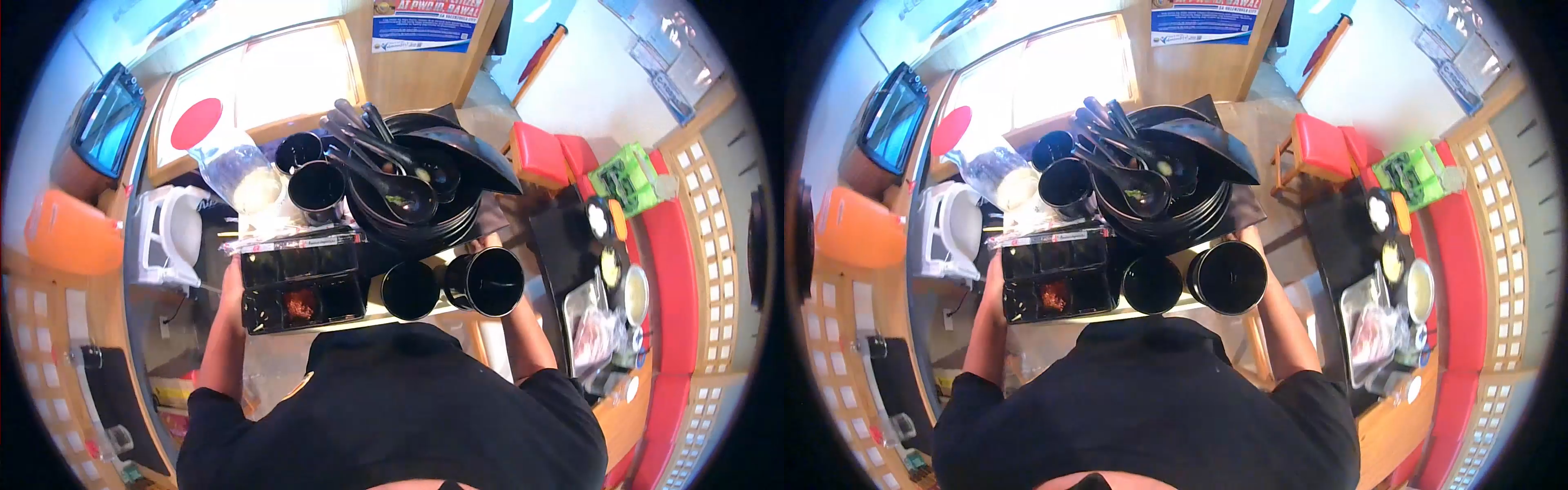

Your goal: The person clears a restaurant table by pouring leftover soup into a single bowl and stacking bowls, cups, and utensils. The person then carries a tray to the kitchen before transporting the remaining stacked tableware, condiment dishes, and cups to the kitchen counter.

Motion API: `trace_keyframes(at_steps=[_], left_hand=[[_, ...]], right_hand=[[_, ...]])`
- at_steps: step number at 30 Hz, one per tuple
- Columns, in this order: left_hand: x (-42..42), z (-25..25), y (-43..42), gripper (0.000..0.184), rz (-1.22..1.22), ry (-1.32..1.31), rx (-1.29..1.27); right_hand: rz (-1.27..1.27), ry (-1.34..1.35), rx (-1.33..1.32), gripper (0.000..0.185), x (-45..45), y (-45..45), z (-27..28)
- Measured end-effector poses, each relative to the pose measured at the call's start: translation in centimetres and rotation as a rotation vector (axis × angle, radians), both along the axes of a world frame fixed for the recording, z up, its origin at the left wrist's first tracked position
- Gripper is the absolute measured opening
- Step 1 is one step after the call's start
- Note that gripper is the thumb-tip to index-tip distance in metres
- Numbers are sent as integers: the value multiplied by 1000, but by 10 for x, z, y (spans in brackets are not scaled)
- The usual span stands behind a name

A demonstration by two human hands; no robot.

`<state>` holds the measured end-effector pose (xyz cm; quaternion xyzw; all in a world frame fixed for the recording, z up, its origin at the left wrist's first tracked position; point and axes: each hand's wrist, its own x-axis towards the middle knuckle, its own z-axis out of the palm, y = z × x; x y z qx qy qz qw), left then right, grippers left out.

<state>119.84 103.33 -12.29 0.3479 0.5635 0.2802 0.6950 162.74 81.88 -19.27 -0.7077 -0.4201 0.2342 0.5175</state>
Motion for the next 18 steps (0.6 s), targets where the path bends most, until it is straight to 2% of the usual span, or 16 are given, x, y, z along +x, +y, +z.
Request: trace_keyframes(at_steps=[1,2,4,5,6,8,9,18], left_hand=[[21,2,26,52,-22,-14,71],[28,-20,65,52,-22,-25,83],[31,-77,150,55,-316,501,548],[73,-36,161,58,-299,532,471],[97,-27,176,58,-298,538,461],[137,-11,214,57,-141,465,320],[145,-24,245,50,-111,366,215],[285,-12,440,46,-142,375,302]], right_hand=[[-7,-9,5,40,19,25,-5],[-13,-15,11,40,37,52,-8],[-31,-23,19,40,74,103,-16],[-39,-27,22,40,93,129,-19],[-44,-31,27,40,112,156,-20],[-49,-39,48,40,145,206,-19],[-48,-47,59,41,163,229,-18],[-52,-80,151,41,320,440,-14]])
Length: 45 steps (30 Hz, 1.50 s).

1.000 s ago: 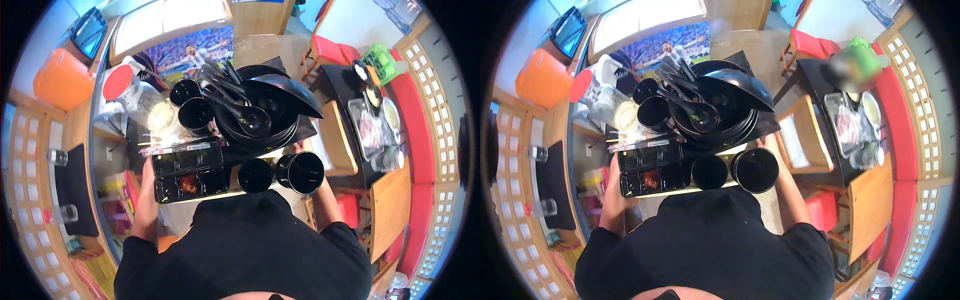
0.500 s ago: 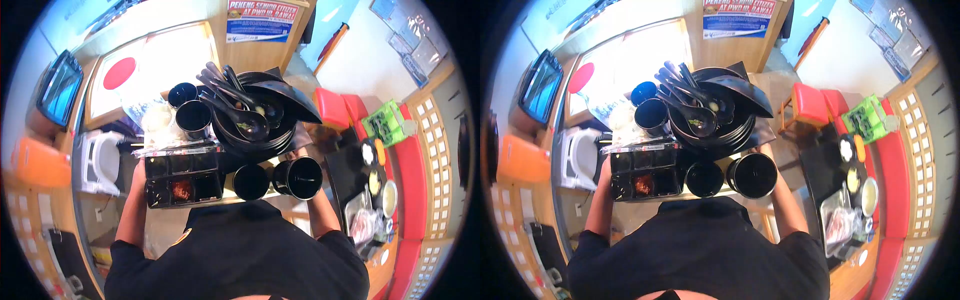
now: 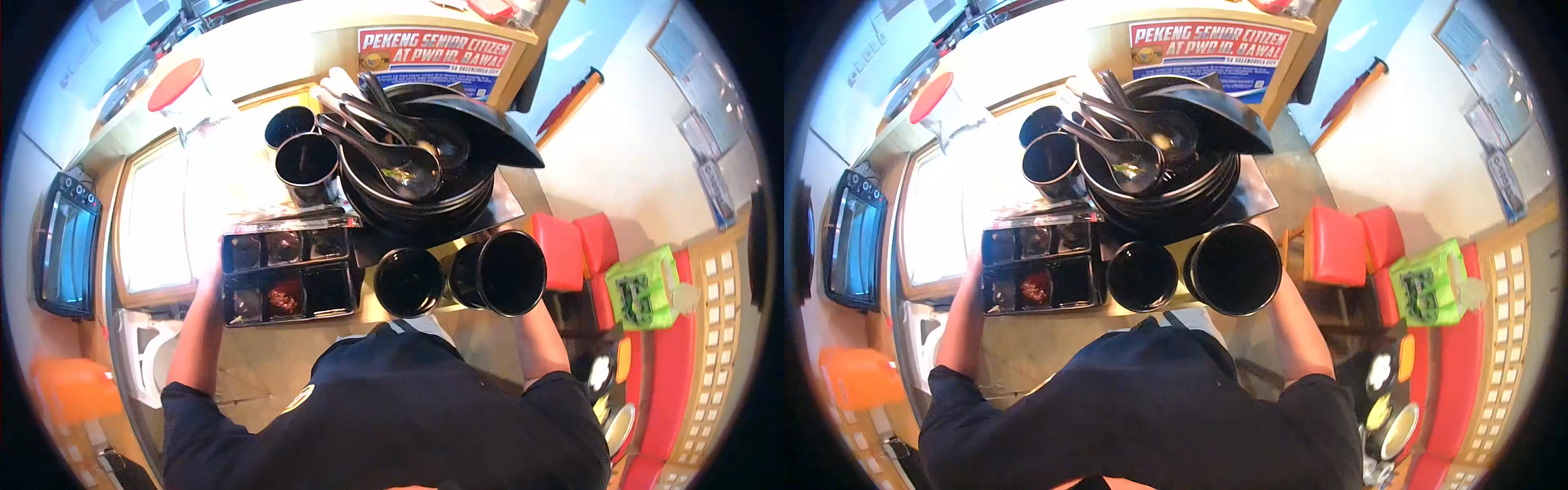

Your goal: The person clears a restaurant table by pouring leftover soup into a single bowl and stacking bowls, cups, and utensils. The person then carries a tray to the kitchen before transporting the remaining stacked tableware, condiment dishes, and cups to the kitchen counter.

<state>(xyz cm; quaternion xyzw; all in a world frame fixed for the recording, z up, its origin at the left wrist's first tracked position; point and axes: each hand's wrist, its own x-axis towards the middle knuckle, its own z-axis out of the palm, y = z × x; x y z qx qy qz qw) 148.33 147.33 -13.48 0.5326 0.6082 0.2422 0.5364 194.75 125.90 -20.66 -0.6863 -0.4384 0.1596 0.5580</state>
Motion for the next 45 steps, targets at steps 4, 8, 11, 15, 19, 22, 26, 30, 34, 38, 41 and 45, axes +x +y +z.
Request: trace_keyframes(at_steps=[4,8,11,15,19,22,26,30,34,38,41,45], left_hand=[[56,7,69,44,19,14,56],[99,24,137,42,38,31,104],[118,42,186,41,42,51,142],[137,56,251,39,32,78,179],[149,61,314,37,2,101,214],[156,58,366,36,-29,116,222],[161,48,421,34,-84,140,229],[172,39,468,35,72,59,97],[164,38,485,49,148,102,-27],[178,47,484,37,325,36,-51],[139,14,512,43,192,47,-96],[122,-5,530,47,174,62,-103]], right_hand=[[35,-19,27,42,70,82,-6],[84,-49,52,42,129,171,5],[112,-76,79,42,158,239,19],[132,-102,117,43,188,316,34],[126,-117,155,43,202,382,37],[114,-111,160,43,207,426,33],[88,-99,152,44,208,469,24],[53,-74,135,44,208,495,11],[64,-56,127,45,195,522,2],[73,-51,113,45,185,539,0],[69,-48,102,45,181,546,-3],[57,-40,100,46,184,553,-1]])
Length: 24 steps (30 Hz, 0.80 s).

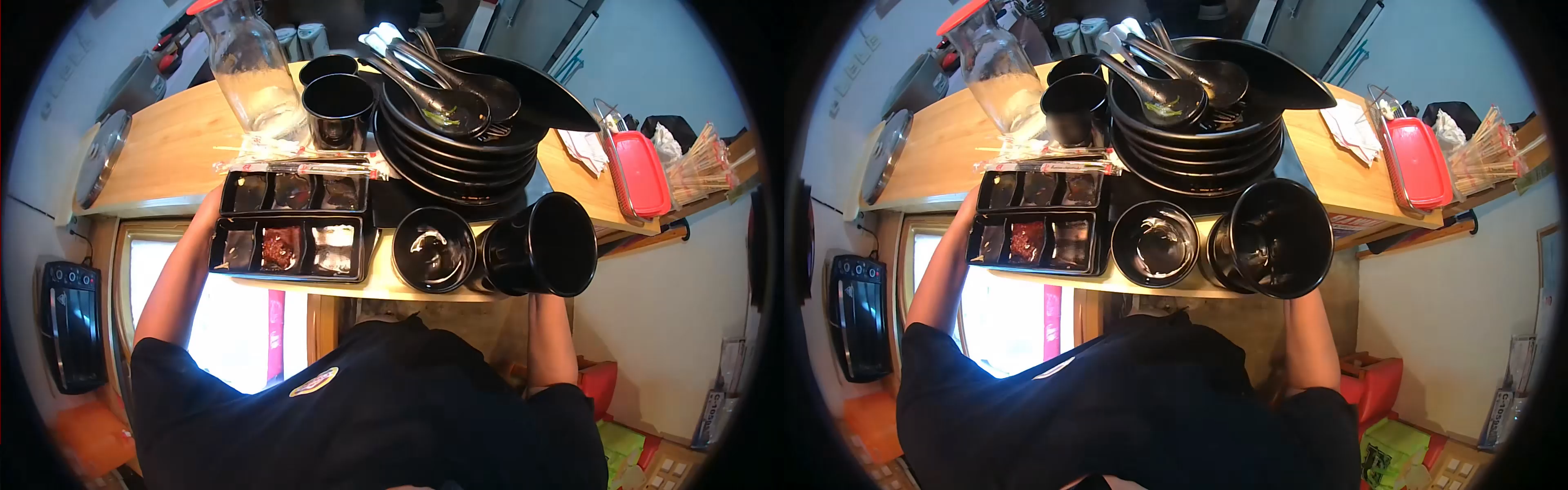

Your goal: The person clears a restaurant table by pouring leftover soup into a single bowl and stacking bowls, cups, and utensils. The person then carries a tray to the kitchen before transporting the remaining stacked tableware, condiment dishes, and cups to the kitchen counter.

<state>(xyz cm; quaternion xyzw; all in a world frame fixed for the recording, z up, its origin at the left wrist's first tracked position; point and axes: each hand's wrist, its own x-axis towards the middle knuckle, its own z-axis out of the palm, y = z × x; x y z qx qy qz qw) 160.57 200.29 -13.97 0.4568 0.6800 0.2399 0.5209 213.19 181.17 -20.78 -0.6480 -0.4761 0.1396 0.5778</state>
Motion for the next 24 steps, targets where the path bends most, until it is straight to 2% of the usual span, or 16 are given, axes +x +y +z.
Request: trace_keyframes(at_steps=[4,8,10,14,16,17,19,23,24], left_hand=[[-5,-2,11,45,30,59,-53],[20,20,-10,43,152,-46,-3],[21,22,-13,41,237,-267,-123],[28,34,-23,42,264,-398,-125],[24,31,-20,46,316,-693,-221],[18,30,-25,46,308,-692,-223],[12,28,-30,52,258,-989,-311],[2,16,-52,50,202,-942,-191],[11,20,-63,48,324,-1038,-116]], right_hand=[[-22,1,-2,46,0,-3,4],[-34,-10,-1,47,-2,-6,5],[-40,-15,-3,47,-3,-9,6],[-49,-16,2,47,-9,-11,8],[-62,-20,1,47,-9,-13,9],[-68,-22,0,48,-11,-16,9],[-80,-21,4,48,-10,-16,9],[-91,-25,5,48,-15,-20,7],[-97,-30,3,48,-17,-20,7]])
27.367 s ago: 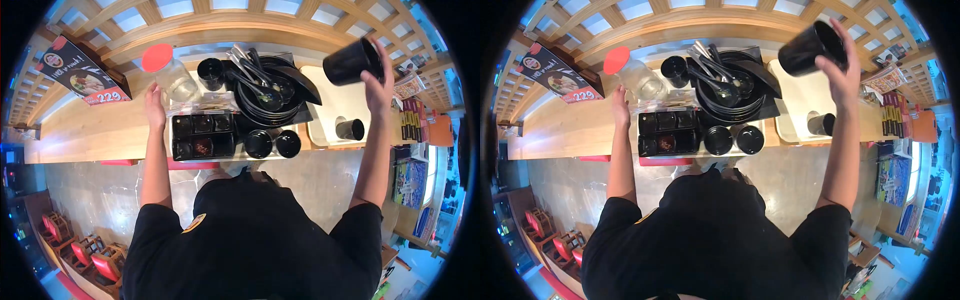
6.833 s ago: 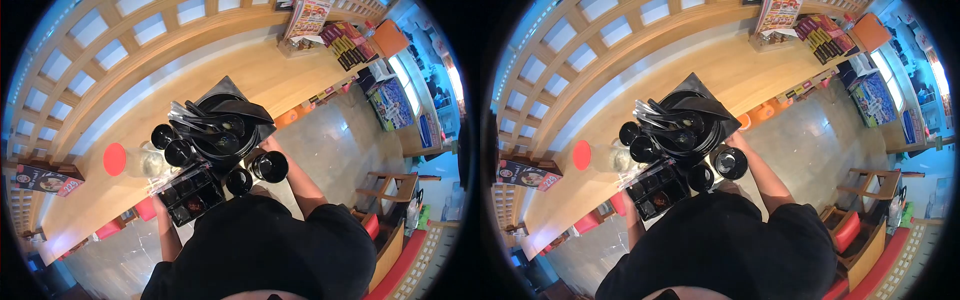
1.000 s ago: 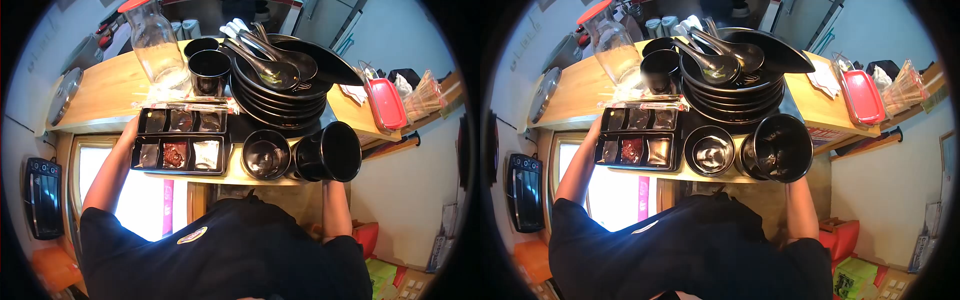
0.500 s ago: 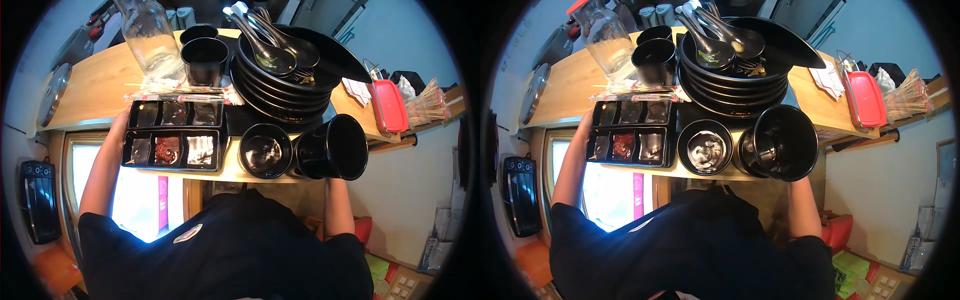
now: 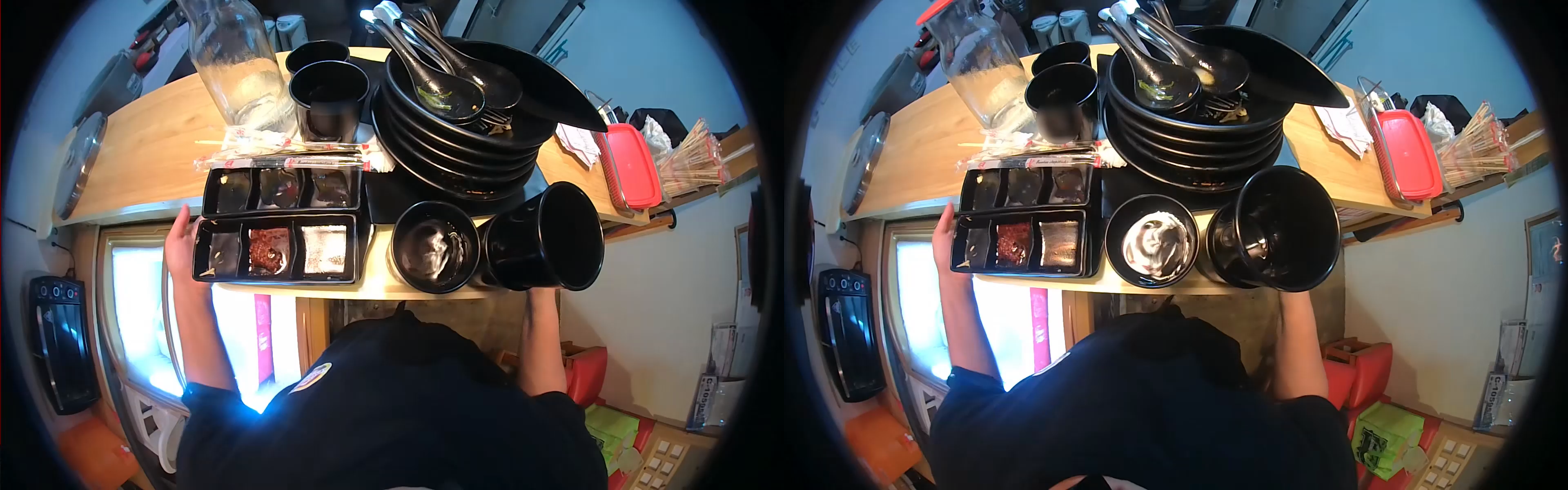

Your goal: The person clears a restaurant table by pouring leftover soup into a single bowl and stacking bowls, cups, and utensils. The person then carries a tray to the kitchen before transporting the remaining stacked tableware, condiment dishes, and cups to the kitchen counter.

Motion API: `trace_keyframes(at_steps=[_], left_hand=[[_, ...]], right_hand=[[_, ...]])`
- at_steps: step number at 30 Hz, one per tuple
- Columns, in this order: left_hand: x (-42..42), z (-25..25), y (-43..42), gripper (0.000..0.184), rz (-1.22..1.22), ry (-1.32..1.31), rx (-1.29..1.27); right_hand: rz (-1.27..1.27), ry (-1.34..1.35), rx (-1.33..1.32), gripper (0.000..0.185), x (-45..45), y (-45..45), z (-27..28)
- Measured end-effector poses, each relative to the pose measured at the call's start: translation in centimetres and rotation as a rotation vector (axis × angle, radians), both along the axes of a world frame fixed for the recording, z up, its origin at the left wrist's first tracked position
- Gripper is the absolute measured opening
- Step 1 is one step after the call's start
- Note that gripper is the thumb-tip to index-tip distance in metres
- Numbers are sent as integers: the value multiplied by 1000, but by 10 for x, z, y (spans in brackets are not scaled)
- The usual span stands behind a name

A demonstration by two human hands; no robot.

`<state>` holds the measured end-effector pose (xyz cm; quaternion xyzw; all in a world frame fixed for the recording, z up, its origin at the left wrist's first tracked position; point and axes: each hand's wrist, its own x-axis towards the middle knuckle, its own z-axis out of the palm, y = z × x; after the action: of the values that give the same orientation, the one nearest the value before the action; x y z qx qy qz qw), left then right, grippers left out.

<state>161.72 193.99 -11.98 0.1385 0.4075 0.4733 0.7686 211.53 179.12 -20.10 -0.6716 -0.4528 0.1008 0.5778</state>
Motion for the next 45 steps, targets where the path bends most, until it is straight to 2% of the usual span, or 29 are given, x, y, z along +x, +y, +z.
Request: trace_keyframes(at_steps=[1,2,3,5,6,7,10,11,13,14,15,16,17,18,19,21,22,26,27,29,33,35,38,40,42,45], left_hand=[[12,4,-13,45,151,-77,19],[22,7,-27,39,169,-190,123],[25,-2,-33,39,170,-189,124],[27,-27,-45,36,418,-148,450],[35,-27,-47,34,385,-179,548],[33,-29,-48,34,383,-181,543],[30,-30,-41,35,365,135,577],[28,-31,-40,35,370,131,578],[29,-42,-23,34,397,489,652],[22,-50,-13,33,383,741,767],[31,-46,-6,33,384,744,776],[42,-39,1,31,346,968,807],[50,-35,7,29,303,1193,832],[23,-30,-10,28,252,1444,790],[29,-26,-6,28,253,1444,799],[42,-10,-2,28,140,1791,766],[39,-11,3,29,121,1749,793],[33,-4,21,32,-82,1705,740],[34,-5,28,32,-85,1706,742],[33,-6,40,34,-178,1566,719],[27,-4,52,34,-310,1496,785],[34,1,50,32,-306,1257,833],[44,-5,48,32,-263,1421,890],[50,-10,48,32,-212,1407,855],[50,-13,48,32,-160,1391,818],[51,-15,53,30,-128,1549,805]], right_hand=[[-1,-2,2,49,-1,1,-1],[-5,-1,4,49,-2,1,-2],[-8,-3,6,49,-4,0,-3],[-12,-5,9,49,-9,-1,-4],[-13,-8,9,49,-11,-2,-5],[-18,-11,11,49,-13,-4,-5],[-25,-45,32,50,-18,0,-3],[-27,-63,50,50,-22,1,-1],[-58,-145,93,50,-22,13,7],[-77,-222,99,50,-23,20,14],[-108,-374,61,48,-17,27,25],[-146,-526,30,47,-12,35,36],[-214,-834,-54,44,-6,42,46],[-215,-824,-81,42,-28,26,53],[-222,-821,-77,42,-27,33,58],[-301,-638,-490,42,-29,46,71],[-318,-763,-320,39,-19,52,60],[-409,-636,-375,24,-23,71,72],[-411,-609,-488,23,-20,75,75],[-302,-585,-525,25,-17,78,82],[-258,-576,-488,26,-11,81,81],[-225,-585,-456,28,-9,84,82],[-179,-542,-546,28,2,92,79],[-153,-503,-607,29,5,99,82],[-149,-499,-585,29,6,104,80],[-113,-518,-561,29,21,110,71]])
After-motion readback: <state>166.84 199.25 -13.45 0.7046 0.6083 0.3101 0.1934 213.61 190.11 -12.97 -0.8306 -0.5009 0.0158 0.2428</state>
